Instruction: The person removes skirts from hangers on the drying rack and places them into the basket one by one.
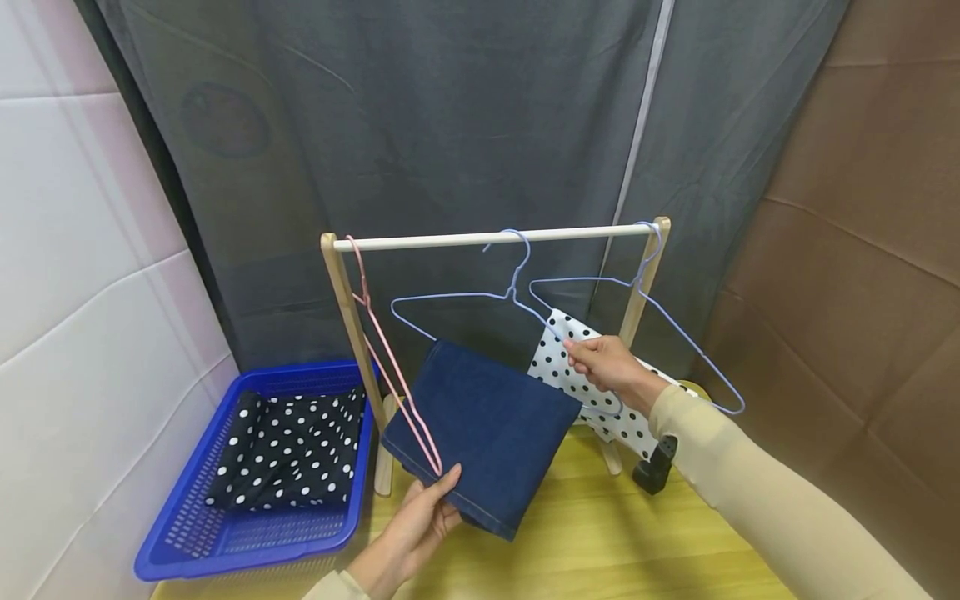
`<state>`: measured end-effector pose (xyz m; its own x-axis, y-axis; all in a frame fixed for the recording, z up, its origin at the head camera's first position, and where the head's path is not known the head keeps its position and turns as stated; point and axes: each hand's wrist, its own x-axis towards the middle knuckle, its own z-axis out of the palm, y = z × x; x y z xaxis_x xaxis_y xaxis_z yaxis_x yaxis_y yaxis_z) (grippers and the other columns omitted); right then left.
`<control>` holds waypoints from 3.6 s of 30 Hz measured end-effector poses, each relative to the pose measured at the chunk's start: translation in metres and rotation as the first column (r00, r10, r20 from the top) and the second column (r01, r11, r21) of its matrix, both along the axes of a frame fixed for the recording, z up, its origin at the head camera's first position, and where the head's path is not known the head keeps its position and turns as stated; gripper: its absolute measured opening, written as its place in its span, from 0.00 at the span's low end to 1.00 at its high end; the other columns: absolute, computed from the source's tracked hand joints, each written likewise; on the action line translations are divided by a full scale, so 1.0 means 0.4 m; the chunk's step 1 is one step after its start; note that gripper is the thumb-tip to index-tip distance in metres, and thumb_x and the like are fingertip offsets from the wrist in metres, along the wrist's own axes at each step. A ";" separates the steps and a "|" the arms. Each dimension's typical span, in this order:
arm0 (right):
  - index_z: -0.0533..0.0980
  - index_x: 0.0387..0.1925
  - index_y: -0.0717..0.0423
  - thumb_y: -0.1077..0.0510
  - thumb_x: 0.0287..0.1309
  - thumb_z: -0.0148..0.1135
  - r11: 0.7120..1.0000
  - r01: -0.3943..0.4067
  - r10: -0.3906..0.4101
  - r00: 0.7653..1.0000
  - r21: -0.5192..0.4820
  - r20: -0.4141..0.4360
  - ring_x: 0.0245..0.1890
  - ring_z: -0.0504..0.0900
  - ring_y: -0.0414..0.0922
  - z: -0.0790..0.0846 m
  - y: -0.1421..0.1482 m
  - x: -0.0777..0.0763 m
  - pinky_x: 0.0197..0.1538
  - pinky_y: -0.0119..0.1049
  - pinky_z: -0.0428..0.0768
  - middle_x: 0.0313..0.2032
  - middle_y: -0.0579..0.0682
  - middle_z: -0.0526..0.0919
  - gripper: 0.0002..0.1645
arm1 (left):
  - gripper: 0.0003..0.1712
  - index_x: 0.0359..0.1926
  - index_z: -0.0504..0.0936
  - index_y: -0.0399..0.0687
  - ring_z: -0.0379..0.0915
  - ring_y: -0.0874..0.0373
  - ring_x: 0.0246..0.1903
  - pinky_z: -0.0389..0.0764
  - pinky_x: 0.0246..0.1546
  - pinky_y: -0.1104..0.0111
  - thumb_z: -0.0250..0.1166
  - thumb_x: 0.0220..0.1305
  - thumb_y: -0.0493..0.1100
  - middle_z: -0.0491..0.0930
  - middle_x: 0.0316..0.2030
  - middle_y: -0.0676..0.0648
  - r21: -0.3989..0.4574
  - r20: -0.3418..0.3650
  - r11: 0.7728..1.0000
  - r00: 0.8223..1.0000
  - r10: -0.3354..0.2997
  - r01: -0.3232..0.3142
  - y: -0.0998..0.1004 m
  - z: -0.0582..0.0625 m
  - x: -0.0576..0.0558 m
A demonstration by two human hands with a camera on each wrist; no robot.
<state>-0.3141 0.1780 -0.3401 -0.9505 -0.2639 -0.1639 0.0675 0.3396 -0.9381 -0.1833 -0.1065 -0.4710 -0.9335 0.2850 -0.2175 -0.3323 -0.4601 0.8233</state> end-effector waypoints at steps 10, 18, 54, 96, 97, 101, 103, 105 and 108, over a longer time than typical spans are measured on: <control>0.71 0.19 0.49 0.44 0.70 0.49 1.000 0.027 -0.028 0.999 -0.013 -0.018 0.12 0.54 0.34 -0.008 -0.006 -0.001 0.17 0.26 0.54 0.12 0.38 0.64 0.24 | 0.06 0.42 0.76 0.58 0.85 0.66 0.39 0.85 0.43 0.72 0.54 0.71 0.42 0.88 0.35 0.60 -0.002 0.009 1.000 1.000 -0.016 0.016 -0.027 -0.005 0.008; 0.71 0.20 0.53 0.45 0.71 0.49 1.000 0.029 -0.029 0.999 -0.001 -0.031 0.11 0.54 0.33 -0.011 -0.007 -0.004 0.16 0.25 0.53 0.11 0.38 0.64 0.25 | 0.06 0.44 0.76 0.59 0.85 0.65 0.41 0.85 0.46 0.71 0.55 0.71 0.42 0.88 0.37 0.60 -0.024 0.012 0.999 0.999 -0.036 0.036 -0.041 -0.004 0.014; 0.69 0.16 0.51 0.43 0.70 0.49 0.997 0.077 -0.076 0.996 0.026 -0.044 0.11 0.51 0.35 -0.006 -0.013 0.008 0.17 0.27 0.52 0.10 0.39 0.58 0.28 | 0.11 0.46 0.77 0.61 0.84 0.66 0.43 0.84 0.47 0.73 0.49 0.74 0.42 0.88 0.40 0.59 -0.028 -0.039 0.987 0.986 -0.160 0.159 -0.119 -0.012 0.044; 0.70 0.13 0.49 0.41 0.69 0.50 0.991 0.130 -0.129 0.991 0.028 -0.046 0.11 0.52 0.34 -0.006 -0.011 0.016 0.17 0.26 0.54 0.09 0.38 0.61 0.30 | 0.10 0.53 0.69 0.58 0.83 0.63 0.47 0.83 0.52 0.67 0.49 0.74 0.43 0.85 0.45 0.58 -0.065 -0.018 0.973 0.974 -0.224 0.222 -0.203 -0.031 0.088; 0.70 0.13 0.49 0.41 0.69 0.50 0.991 0.132 -0.131 0.990 0.024 -0.045 0.11 0.52 0.34 -0.006 -0.011 0.017 0.17 0.26 0.54 0.09 0.38 0.61 0.29 | 0.10 0.53 0.69 0.58 0.83 0.63 0.47 0.83 0.52 0.67 0.49 0.74 0.43 0.85 0.45 0.58 -0.062 -0.018 0.973 0.974 -0.225 0.223 -0.205 -0.031 0.089; 0.70 0.13 0.49 0.43 0.69 0.50 0.991 0.131 -0.131 0.990 0.007 -0.052 0.11 0.53 0.34 -0.005 -0.010 0.018 0.17 0.25 0.54 0.10 0.37 0.62 0.28 | 0.09 0.52 0.70 0.59 0.83 0.62 0.47 0.83 0.52 0.67 0.49 0.74 0.42 0.86 0.45 0.57 -0.052 -0.026 0.972 0.973 -0.229 0.228 -0.213 -0.034 0.091; 0.71 0.13 0.49 0.44 0.70 0.50 0.992 0.125 -0.125 0.990 -0.001 -0.059 0.11 0.53 0.33 -0.006 -0.007 0.017 0.16 0.24 0.55 0.11 0.37 0.63 0.28 | 0.09 0.51 0.71 0.59 0.83 0.62 0.47 0.83 0.53 0.67 0.49 0.74 0.42 0.86 0.45 0.57 -0.046 -0.034 0.971 0.971 -0.238 0.236 -0.218 -0.035 0.092; 0.71 0.13 0.48 0.44 0.70 0.50 0.992 0.123 -0.123 0.990 0.002 -0.064 0.12 0.54 0.33 -0.005 -0.006 0.016 0.17 0.24 0.55 0.11 0.37 0.64 0.28 | 0.09 0.50 0.72 0.59 0.84 0.62 0.47 0.83 0.52 0.68 0.49 0.74 0.42 0.86 0.45 0.57 -0.042 -0.036 0.969 0.968 -0.246 0.245 -0.224 -0.037 0.093; 0.71 0.13 0.50 0.44 0.70 0.50 0.989 0.144 -0.143 0.988 0.013 -0.063 0.12 0.53 0.34 -0.004 -0.006 0.015 0.17 0.25 0.55 0.11 0.38 0.64 0.29 | 0.09 0.50 0.72 0.59 0.84 0.62 0.47 0.83 0.52 0.68 0.49 0.74 0.42 0.86 0.44 0.56 -0.051 -0.028 0.966 0.967 -0.254 0.252 -0.234 -0.040 0.094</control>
<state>-0.3080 0.1757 -0.3416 -0.9868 -0.1216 -0.1072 0.0589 0.3474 -0.9359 -0.1455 -0.2000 -0.4870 -0.8394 0.5032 -0.2056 -0.4046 -0.3256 0.8546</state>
